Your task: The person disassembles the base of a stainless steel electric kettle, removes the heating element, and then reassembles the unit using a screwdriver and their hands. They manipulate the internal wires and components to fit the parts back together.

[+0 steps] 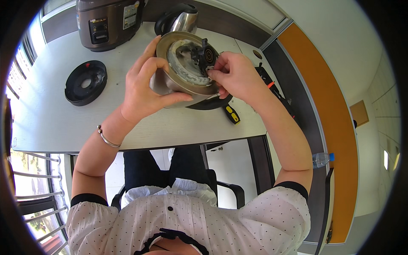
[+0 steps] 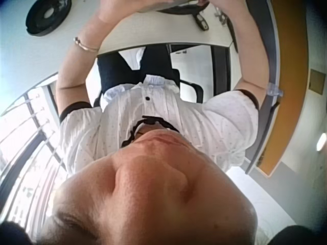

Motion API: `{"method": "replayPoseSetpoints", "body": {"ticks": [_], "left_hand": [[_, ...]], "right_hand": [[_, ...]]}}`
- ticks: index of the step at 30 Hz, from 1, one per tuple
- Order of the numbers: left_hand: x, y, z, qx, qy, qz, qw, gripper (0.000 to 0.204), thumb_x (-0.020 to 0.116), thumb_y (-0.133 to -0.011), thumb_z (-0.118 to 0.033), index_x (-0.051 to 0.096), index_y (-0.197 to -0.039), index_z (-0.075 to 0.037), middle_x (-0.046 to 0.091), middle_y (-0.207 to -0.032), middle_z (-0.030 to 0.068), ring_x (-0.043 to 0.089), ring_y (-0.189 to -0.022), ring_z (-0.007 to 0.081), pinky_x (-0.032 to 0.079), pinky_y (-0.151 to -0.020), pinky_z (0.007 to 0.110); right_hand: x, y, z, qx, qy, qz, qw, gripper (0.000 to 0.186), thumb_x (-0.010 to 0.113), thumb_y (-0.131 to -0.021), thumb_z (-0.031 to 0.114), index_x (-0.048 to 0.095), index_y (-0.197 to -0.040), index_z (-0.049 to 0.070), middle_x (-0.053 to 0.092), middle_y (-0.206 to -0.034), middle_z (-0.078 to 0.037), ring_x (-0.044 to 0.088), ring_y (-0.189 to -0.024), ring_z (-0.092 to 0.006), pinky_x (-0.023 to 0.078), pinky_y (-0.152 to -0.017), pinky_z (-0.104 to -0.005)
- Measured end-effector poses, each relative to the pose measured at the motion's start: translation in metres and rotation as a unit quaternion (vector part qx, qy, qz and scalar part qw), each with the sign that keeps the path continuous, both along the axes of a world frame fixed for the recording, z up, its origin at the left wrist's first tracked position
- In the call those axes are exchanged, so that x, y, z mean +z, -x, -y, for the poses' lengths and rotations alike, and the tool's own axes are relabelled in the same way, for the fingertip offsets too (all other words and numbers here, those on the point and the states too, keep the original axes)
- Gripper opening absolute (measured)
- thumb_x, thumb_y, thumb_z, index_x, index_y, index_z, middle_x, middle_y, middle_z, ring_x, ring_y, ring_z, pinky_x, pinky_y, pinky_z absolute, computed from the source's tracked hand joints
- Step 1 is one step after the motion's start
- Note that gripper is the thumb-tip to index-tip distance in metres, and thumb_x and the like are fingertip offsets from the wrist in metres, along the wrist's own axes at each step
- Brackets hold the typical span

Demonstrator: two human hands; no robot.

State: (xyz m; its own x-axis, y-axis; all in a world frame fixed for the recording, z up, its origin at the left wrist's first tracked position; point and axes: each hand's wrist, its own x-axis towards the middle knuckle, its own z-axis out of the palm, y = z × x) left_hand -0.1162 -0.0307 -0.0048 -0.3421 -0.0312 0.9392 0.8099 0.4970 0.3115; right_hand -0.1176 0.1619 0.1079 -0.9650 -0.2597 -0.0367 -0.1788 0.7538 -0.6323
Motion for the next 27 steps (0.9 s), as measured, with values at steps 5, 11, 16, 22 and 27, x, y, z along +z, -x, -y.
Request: {"method": "replayPoseSetpoints", "body": {"ticks": [5, 11, 16, 22, 27], "left_hand": [[0.0, -0.002, 0.0, 0.01, 0.003, -0.003, 1.0, 0.062, 0.089, -0.043, -0.039, 0.055, -0.085, -0.008, 0.047, -0.127, 0.0303, 0.061, -0.089, 0.0359, 0.052, -0.073, 0.038], [-0.001, -0.014, -0.008, 0.041, 0.01, -0.003, 0.999, 0.063, 0.088, -0.042, -0.04, 0.054, -0.084, -0.008, 0.045, -0.127, 0.0312, 0.058, -0.101, 0.0408, 0.053, -0.076, 0.04], [0.0, -0.019, -0.014, 0.094, 0.027, -0.058, 0.994, 0.065, 0.087, -0.046, -0.047, 0.052, -0.083, -0.006, 0.047, -0.127, 0.0311, 0.063, -0.087, 0.0367, 0.054, -0.069, 0.037], [0.0, -0.021, -0.015, 0.122, 0.026, -0.071, 0.99, 0.065, 0.086, -0.047, -0.049, 0.052, -0.082, -0.006, 0.049, -0.124, 0.0331, 0.064, -0.087, 0.0381, 0.055, -0.067, 0.036], [-0.003, -0.023, -0.019, 0.131, 0.018, -0.077, 0.988, 0.064, 0.085, -0.048, -0.05, 0.053, -0.082, -0.006, 0.05, -0.123, 0.0334, 0.063, -0.09, 0.0387, 0.055, -0.067, 0.036]], "right_hand": [[-0.002, 0.001, -0.006, 0.011, 0.01, -0.006, 1.0, 0.012, 0.062, -0.084, 0.006, 0.054, -0.083, -0.004, 0.059, -0.062, -0.008, 0.057, -0.048, -0.0116, 0.047, -0.044, -0.0252], [-0.017, -0.01, -0.007, 0.035, -0.006, -0.325, 0.945, 0.032, 0.072, -0.076, 0.025, 0.056, -0.093, 0.002, 0.06, -0.075, -0.007, 0.059, -0.06, -0.0155, 0.048, -0.054, -0.0282], [-0.026, -0.012, 0.03, -0.003, -0.231, -0.532, 0.815, 0.05, 0.075, -0.069, 0.041, 0.055, -0.096, 0.005, 0.058, -0.078, -0.014, 0.06, -0.06, -0.0261, 0.047, -0.049, -0.0349], [-0.033, -0.008, 0.039, -0.017, -0.267, -0.531, 0.804, 0.035, 0.069, -0.077, 0.031, 0.055, -0.091, 0.002, 0.055, -0.064, -0.014, 0.058, -0.05, -0.0284, 0.045, -0.041, -0.0376], [-0.039, -0.007, 0.034, -0.008, -0.235, -0.532, 0.813, 0.037, 0.067, -0.079, 0.027, 0.053, -0.099, -0.001, 0.056, -0.068, -0.015, 0.059, -0.051, -0.0284, 0.047, -0.043, -0.0366]]}}
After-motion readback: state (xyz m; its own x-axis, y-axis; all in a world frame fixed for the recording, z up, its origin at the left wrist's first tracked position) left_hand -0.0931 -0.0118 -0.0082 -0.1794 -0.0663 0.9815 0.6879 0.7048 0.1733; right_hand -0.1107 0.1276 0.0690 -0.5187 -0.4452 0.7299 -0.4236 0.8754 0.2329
